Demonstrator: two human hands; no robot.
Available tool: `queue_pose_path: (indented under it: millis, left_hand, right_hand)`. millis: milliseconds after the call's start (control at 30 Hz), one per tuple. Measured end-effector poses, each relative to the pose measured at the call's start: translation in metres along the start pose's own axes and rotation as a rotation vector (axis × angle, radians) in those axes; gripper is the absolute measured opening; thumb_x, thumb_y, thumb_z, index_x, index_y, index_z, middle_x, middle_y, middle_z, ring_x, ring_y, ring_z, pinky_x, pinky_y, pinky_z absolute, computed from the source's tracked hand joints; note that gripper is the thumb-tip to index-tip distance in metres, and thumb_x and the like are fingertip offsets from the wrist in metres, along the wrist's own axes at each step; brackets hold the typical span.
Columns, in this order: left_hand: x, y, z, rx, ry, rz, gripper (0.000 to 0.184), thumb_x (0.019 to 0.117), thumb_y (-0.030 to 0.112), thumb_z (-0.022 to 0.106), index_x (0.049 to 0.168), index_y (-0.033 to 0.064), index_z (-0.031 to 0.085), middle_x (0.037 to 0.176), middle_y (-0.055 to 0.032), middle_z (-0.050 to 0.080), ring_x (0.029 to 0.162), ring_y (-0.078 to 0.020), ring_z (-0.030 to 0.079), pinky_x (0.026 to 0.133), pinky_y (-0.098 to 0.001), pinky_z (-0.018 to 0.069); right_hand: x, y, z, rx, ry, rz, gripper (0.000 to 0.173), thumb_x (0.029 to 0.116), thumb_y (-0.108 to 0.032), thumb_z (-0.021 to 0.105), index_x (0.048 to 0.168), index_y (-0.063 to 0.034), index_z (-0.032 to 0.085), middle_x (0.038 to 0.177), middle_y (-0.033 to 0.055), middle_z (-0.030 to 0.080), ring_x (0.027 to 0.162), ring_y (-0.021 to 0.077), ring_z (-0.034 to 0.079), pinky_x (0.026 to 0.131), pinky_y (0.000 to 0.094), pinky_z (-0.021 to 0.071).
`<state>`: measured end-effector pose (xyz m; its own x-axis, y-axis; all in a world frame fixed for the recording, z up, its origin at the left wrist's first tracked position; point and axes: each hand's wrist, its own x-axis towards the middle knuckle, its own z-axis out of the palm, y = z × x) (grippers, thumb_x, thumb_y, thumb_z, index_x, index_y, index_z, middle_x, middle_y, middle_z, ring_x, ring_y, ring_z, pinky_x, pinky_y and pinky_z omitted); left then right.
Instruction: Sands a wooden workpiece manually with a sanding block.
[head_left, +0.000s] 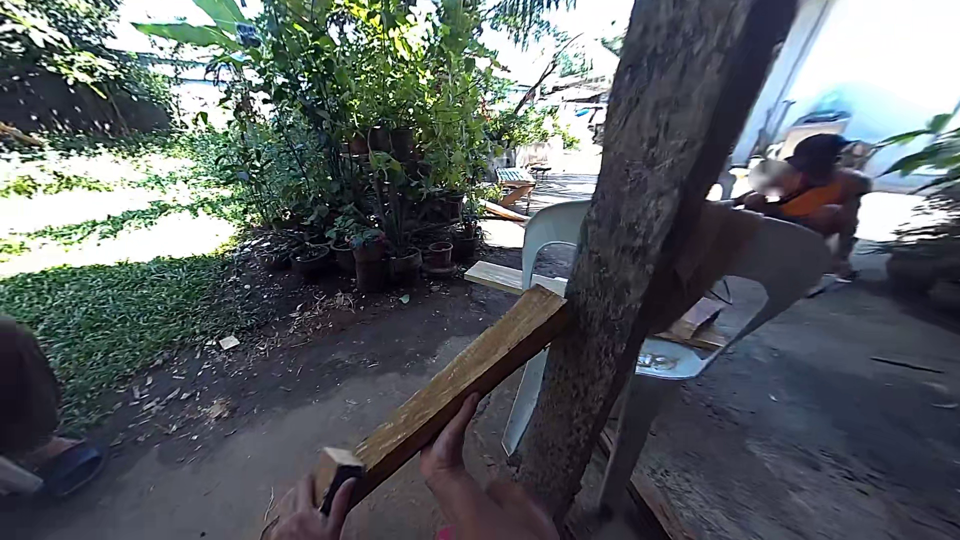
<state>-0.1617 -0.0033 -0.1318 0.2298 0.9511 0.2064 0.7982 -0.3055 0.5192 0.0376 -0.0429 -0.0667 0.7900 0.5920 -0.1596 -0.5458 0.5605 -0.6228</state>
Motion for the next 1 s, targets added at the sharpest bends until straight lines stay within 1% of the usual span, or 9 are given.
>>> queue_pose_path:
  millis: [67, 167, 400, 533, 633, 767, 833, 900, 1000]
  left_hand:
    - [-0.001, 0.008, 0.005, -0.002, 0.096, 0.076, 0.094, 0.0899, 0.074, 0.053, 0.132, -0.0097, 0.061, 0.108, -0.0350, 0.070, 0.096, -0.0561, 0.069, 0.079, -0.0741, 0.0519]
    - [0.002, -0.009, 0.012, 0.017, 0.146, -0.003, 0.097, 0.0880, 0.079, 0.049, 0.132, -0.0064, 0.063, 0.108, -0.0318, 0.071, 0.095, -0.0521, 0.071, 0.078, -0.0712, 0.0540]
    - [0.007, -0.099, 0.011, 0.049, -0.062, -0.678, 0.086, 0.0953, 0.074, 0.049, 0.148, 0.0057, 0.051, 0.126, -0.0266, 0.068, 0.121, -0.0444, 0.065, 0.100, -0.0643, 0.0491]
    - [0.006, -0.108, 0.010, 0.060, -0.087, -0.801, 0.088, 0.0955, 0.074, 0.048, 0.147, 0.0024, 0.051, 0.129, -0.0259, 0.067, 0.126, -0.0419, 0.063, 0.104, -0.0613, 0.0477]
    - [0.012, -0.057, -0.007, 0.014, -0.154, -0.594, 0.085, 0.0964, 0.071, 0.050, 0.145, 0.0025, 0.053, 0.126, -0.0281, 0.067, 0.122, -0.0446, 0.064, 0.102, -0.0638, 0.0483]
    - [0.019, 0.051, -0.025, -0.003, -0.129, -0.019, 0.079, 0.0934, 0.069, 0.057, 0.135, 0.0025, 0.063, 0.112, -0.0247, 0.072, 0.104, -0.0422, 0.071, 0.091, -0.0613, 0.0548]
    - [0.026, 0.098, -0.029, -0.040, -0.124, 0.192, 0.081, 0.0921, 0.069, 0.058, 0.135, 0.0010, 0.063, 0.115, -0.0247, 0.072, 0.107, -0.0411, 0.070, 0.094, -0.0593, 0.0542]
    - [0.037, 0.121, -0.032, -0.032, -0.164, 0.278, 0.085, 0.0918, 0.073, 0.054, 0.136, 0.0019, 0.062, 0.116, -0.0231, 0.072, 0.109, -0.0393, 0.070, 0.094, -0.0571, 0.0535]
    - [0.053, 0.109, -0.027, -0.030, -0.184, 0.283, 0.084, 0.0916, 0.075, 0.052, 0.134, 0.0033, 0.064, 0.115, -0.0211, 0.073, 0.106, -0.0378, 0.071, 0.091, -0.0565, 0.0548]
  right_hand:
    - [-0.001, 0.000, 0.003, -0.016, 0.016, -0.016, 0.095, 0.0908, -0.083, 0.017, 0.155, -0.0135, 0.025, 0.149, 0.0176, 0.043, 0.133, 0.0263, 0.048, 0.106, 0.0513, 0.0433]
    - [-0.003, -0.004, 0.004, -0.038, 0.013, -0.016, 0.091, 0.0910, -0.083, 0.013, 0.157, -0.0198, 0.021, 0.153, 0.0138, 0.039, 0.137, 0.0260, 0.045, 0.106, 0.0534, 0.0437]
    - [0.008, 0.002, -0.001, -0.018, -0.038, -0.053, 0.089, 0.0893, -0.084, 0.014, 0.156, -0.0261, 0.024, 0.151, 0.0125, 0.043, 0.135, 0.0296, 0.047, 0.103, 0.0605, 0.0436]
    - [0.009, 0.002, 0.000, -0.001, -0.050, -0.078, 0.088, 0.0898, -0.084, 0.016, 0.156, -0.0267, 0.024, 0.150, 0.0117, 0.044, 0.134, 0.0293, 0.049, 0.102, 0.0603, 0.0445]
    - [0.010, 0.003, 0.001, 0.022, -0.041, -0.115, 0.088, 0.0888, -0.085, 0.022, 0.155, -0.0267, 0.025, 0.148, 0.0112, 0.046, 0.132, 0.0279, 0.050, 0.101, 0.0591, 0.0458]
    - [0.010, 0.005, 0.003, 0.043, -0.007, -0.141, 0.084, 0.0921, -0.081, 0.021, 0.156, -0.0268, 0.023, 0.152, 0.0108, 0.043, 0.136, 0.0276, 0.048, 0.105, 0.0591, 0.0437]
    - [0.010, 0.006, 0.003, 0.021, -0.013, -0.159, 0.085, 0.0921, -0.081, 0.018, 0.156, -0.0242, 0.023, 0.148, 0.0111, 0.046, 0.132, 0.0254, 0.051, 0.104, 0.0551, 0.0460]
    - [0.009, 0.005, 0.004, -0.002, -0.013, -0.157, 0.088, 0.0918, -0.081, 0.015, 0.155, -0.0208, 0.024, 0.145, 0.0111, 0.049, 0.129, 0.0230, 0.054, 0.103, 0.0503, 0.0478]
    - [0.010, 0.004, 0.005, 0.009, 0.007, -0.134, 0.093, 0.0864, -0.087, 0.025, 0.155, -0.0236, 0.025, 0.147, 0.0089, 0.047, 0.131, 0.0224, 0.052, 0.104, 0.0516, 0.0466]
